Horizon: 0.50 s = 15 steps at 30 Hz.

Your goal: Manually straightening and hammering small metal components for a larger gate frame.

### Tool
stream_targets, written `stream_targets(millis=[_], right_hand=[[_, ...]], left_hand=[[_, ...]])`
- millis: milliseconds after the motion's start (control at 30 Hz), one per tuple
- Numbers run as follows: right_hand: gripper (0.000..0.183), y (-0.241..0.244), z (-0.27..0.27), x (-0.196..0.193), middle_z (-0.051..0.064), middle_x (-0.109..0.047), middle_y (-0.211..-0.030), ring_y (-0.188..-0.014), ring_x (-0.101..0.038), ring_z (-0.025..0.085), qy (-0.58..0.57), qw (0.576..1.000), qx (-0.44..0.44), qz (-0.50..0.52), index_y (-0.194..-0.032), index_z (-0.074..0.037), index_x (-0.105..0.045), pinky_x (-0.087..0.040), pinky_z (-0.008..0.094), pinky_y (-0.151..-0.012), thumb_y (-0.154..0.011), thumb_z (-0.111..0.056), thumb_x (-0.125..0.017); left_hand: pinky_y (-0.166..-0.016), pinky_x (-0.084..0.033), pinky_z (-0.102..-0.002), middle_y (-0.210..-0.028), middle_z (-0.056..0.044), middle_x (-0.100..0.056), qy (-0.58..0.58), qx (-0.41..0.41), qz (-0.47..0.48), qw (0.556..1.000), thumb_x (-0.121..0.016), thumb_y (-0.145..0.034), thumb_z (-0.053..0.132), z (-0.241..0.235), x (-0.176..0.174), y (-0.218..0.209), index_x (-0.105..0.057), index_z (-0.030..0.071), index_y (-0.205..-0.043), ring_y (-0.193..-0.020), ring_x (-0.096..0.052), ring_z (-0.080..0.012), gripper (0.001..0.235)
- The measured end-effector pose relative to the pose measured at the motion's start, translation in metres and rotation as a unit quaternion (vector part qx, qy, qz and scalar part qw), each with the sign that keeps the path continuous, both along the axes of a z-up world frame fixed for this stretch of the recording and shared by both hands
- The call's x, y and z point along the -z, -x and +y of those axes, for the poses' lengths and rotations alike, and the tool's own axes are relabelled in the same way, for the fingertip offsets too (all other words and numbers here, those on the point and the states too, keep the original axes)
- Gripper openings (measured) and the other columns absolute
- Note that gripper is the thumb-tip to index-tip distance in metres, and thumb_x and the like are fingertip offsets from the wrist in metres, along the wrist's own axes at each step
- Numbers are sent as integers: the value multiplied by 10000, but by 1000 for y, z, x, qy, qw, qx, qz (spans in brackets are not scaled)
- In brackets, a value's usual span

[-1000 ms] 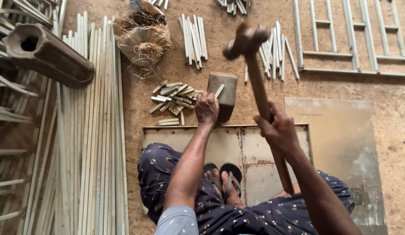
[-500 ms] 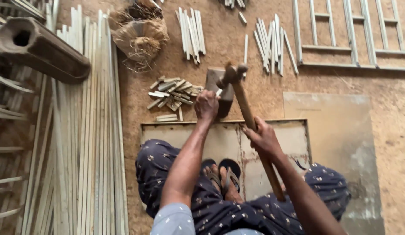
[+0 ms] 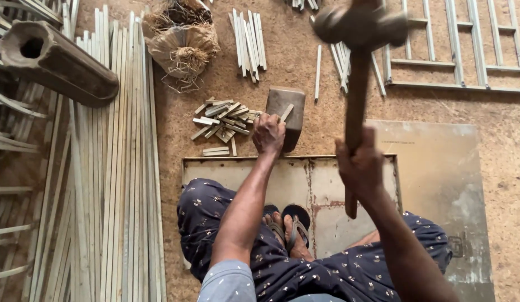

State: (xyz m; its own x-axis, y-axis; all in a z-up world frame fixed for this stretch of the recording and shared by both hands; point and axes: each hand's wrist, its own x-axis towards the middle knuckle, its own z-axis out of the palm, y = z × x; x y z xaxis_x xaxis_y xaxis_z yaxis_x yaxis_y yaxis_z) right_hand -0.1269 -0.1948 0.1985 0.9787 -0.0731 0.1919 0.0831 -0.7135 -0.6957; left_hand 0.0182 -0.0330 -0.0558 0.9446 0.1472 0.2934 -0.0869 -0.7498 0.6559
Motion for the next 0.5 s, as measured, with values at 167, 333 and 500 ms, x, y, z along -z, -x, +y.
stream_targets(millis=[167,333,500], right_hand=[[251,-15,-26,78,42,-590,-693,-471,-557,154,134,970,13,203,-1219,-66,-492,-513,348,-406,-1038,-220,-572],[542,51,-21,48,38,-570,-669,-485,-544,131,-272,911,62,305,-1359,-48,-519,-462,310,-400,-886,-234,-707],[409,129,-60,127,58,-591,-673,-451,-547,153,-340,851,130,379,-1177,-52,-541,-466,319,-360,-854,-204,-741]], left_hand=[[-787,-559,-404,-906,-86,-699,-9,-13,-11,1000,-757,-841,165,2,-40,7,-739,126,-879,-853,-637,-244,58],[-783,-558,-473,-938,-118,-674,-22,-7,-19,1000,-785,-787,195,7,-72,32,-709,100,-849,-926,-655,-346,136],[-765,-558,-486,-985,-146,-659,12,6,5,1000,-769,-801,194,8,-73,28,-694,75,-909,-957,-655,-368,177]])
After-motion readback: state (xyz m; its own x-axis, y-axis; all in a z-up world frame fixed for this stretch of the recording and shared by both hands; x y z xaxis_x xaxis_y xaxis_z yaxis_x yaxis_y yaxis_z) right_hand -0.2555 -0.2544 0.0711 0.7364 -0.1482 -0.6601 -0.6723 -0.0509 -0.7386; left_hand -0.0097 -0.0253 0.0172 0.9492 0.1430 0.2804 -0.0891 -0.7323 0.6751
